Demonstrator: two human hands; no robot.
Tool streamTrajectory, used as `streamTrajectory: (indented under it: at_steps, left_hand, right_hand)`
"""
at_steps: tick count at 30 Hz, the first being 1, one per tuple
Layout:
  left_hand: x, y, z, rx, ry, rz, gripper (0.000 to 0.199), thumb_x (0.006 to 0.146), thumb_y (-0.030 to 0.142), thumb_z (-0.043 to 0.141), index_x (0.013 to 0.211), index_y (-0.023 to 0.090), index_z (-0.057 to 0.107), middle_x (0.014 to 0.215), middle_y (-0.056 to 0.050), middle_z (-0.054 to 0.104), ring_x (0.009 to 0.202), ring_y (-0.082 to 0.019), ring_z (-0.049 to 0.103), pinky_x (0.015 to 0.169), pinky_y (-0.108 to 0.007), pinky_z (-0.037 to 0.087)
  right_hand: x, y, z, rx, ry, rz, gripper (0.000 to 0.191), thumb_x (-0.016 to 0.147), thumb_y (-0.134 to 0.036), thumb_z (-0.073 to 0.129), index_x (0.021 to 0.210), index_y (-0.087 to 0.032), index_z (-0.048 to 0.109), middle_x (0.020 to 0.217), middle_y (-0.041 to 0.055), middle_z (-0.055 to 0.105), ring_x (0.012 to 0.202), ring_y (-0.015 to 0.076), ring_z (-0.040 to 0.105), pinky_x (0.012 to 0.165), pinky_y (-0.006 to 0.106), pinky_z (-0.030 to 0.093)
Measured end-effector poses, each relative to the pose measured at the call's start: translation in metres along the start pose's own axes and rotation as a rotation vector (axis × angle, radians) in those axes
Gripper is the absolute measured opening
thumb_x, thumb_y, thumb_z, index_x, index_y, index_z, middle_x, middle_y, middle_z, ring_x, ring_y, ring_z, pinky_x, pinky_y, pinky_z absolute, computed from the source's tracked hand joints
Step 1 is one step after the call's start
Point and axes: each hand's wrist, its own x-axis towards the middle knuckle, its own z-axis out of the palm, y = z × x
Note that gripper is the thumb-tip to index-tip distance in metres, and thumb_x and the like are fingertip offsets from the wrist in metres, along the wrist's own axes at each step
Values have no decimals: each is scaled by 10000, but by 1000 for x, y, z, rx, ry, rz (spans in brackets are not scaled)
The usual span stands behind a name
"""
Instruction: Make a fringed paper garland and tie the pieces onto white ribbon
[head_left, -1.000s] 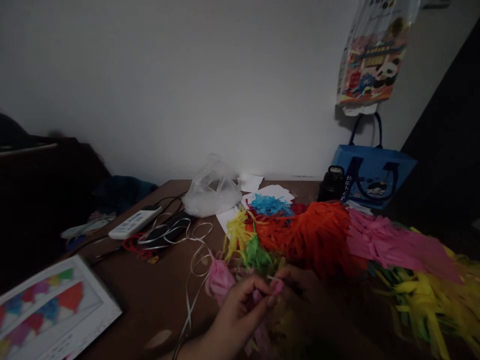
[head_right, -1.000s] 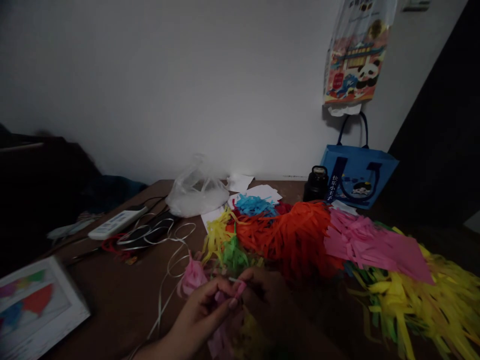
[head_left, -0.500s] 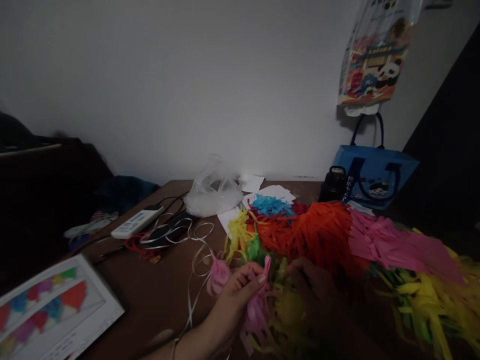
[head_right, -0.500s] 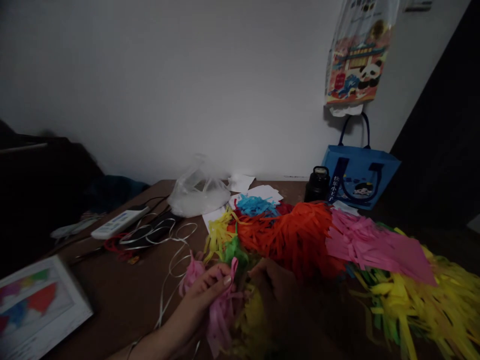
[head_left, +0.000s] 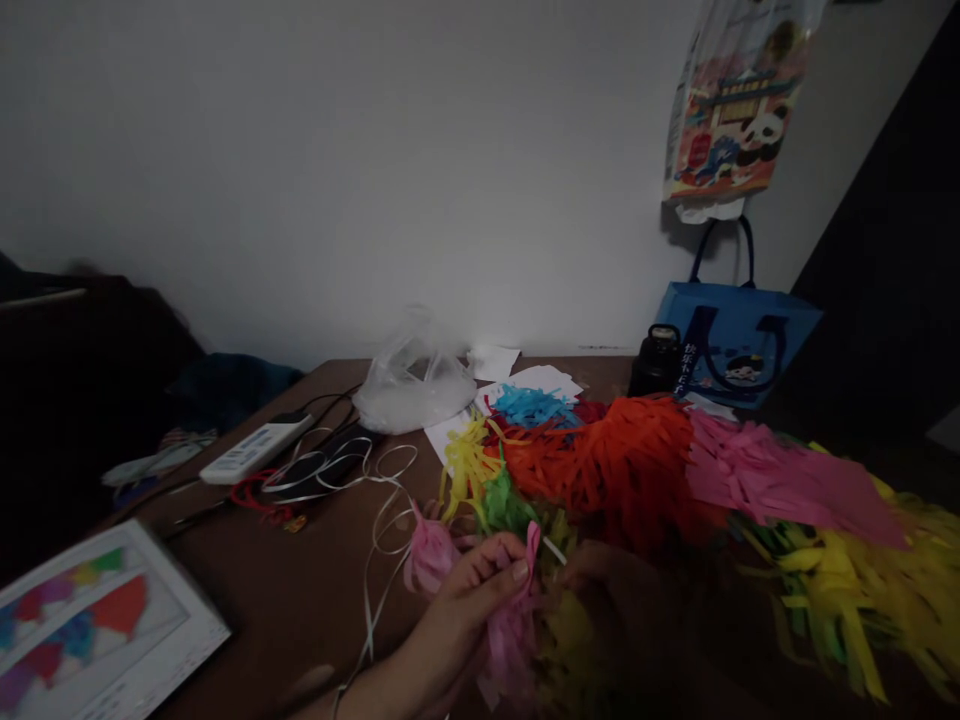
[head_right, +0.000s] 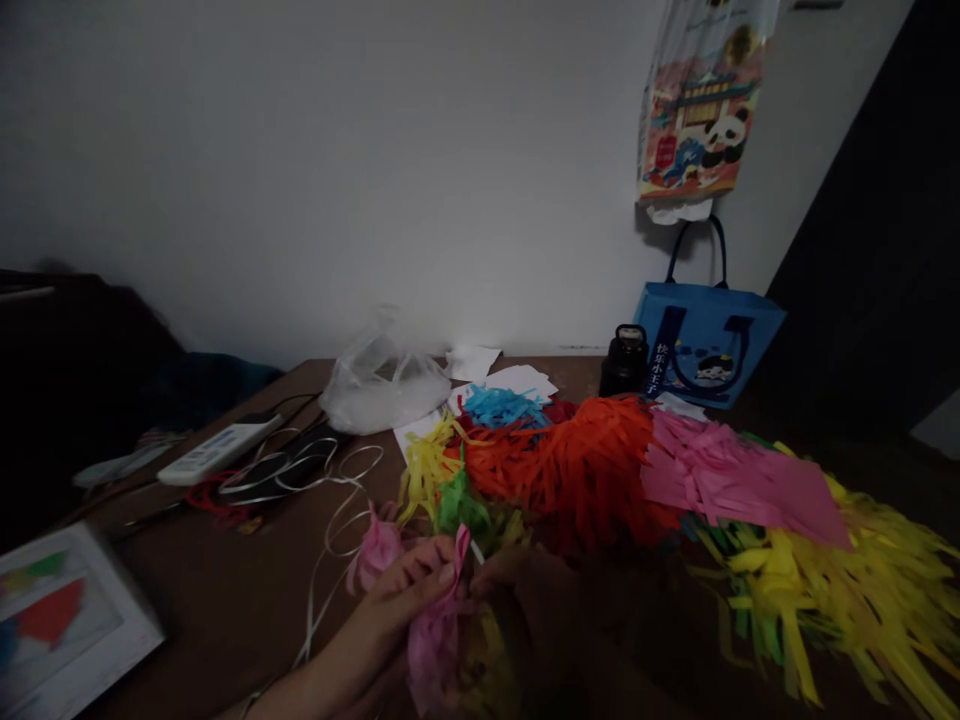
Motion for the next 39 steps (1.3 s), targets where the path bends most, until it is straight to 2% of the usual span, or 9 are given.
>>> streamTrajectory:
  at_steps: [5,9,14,16,20,28,35,39]
  left_hand:
    - [-1,-1,1,14,-35,-14,183,772,268,778,755,146,643,691,0,614,627,-104,557,622,-214,436]
    - [-2,-2,0,52,-37,-22,200,762,294,786,770,153,644,706,-1,621,640,-111,557,625,-218,427]
    - [-2,-4,-3,176,-43,62,234,744,344,795,751,157,654,679,2,616,636,-112,536,610,-207,412]
    - [-2,-3,-2,201,-43,86,234,747,351,791,742,158,659,673,5,613,632,-110,527,609,-207,413]
    - [-3,0,2,202,-20,112,239,743,345,795,708,160,648,640,21,589,609,-99,503,596,-195,402]
    - [-1,2,1,136,43,93,262,712,364,815,727,162,649,631,25,593,580,-93,504,577,-196,407]
    - [0,0,0,128,3,73,241,725,339,808,731,160,647,643,14,602,585,-95,512,568,-195,403]
    - [0,-1,0,143,-14,86,251,724,349,807,736,156,648,642,7,610,582,-97,518,571,-195,407]
  right_hand:
    - [3,0,2,15,-66,-98,310,1024,-326,327,910,-252,606,739,9,686,695,138,662,685,217,483]
    - [6,-3,3,46,-81,-79,297,1028,-313,318,896,-252,577,763,5,690,705,133,660,661,217,471]
    - [11,-9,6,178,-73,78,140,990,-256,433,880,-249,518,732,-38,656,658,102,635,628,179,451]
    - [11,-12,8,212,-45,162,117,973,-220,437,879,-244,502,727,-39,641,649,100,626,613,172,451]
    - [10,-14,8,235,-31,281,100,963,-216,420,883,-237,477,626,-63,555,514,99,549,503,171,420]
    - [-1,-7,4,74,-61,105,100,935,-186,465,879,-230,534,726,-10,624,630,128,593,600,209,462]
    - [-13,-8,2,115,-175,165,151,964,-293,466,856,-246,559,693,-18,599,593,121,579,551,193,466]
    - [-15,-8,6,171,-165,209,140,955,-291,479,841,-247,548,700,-15,601,584,121,581,532,192,465]
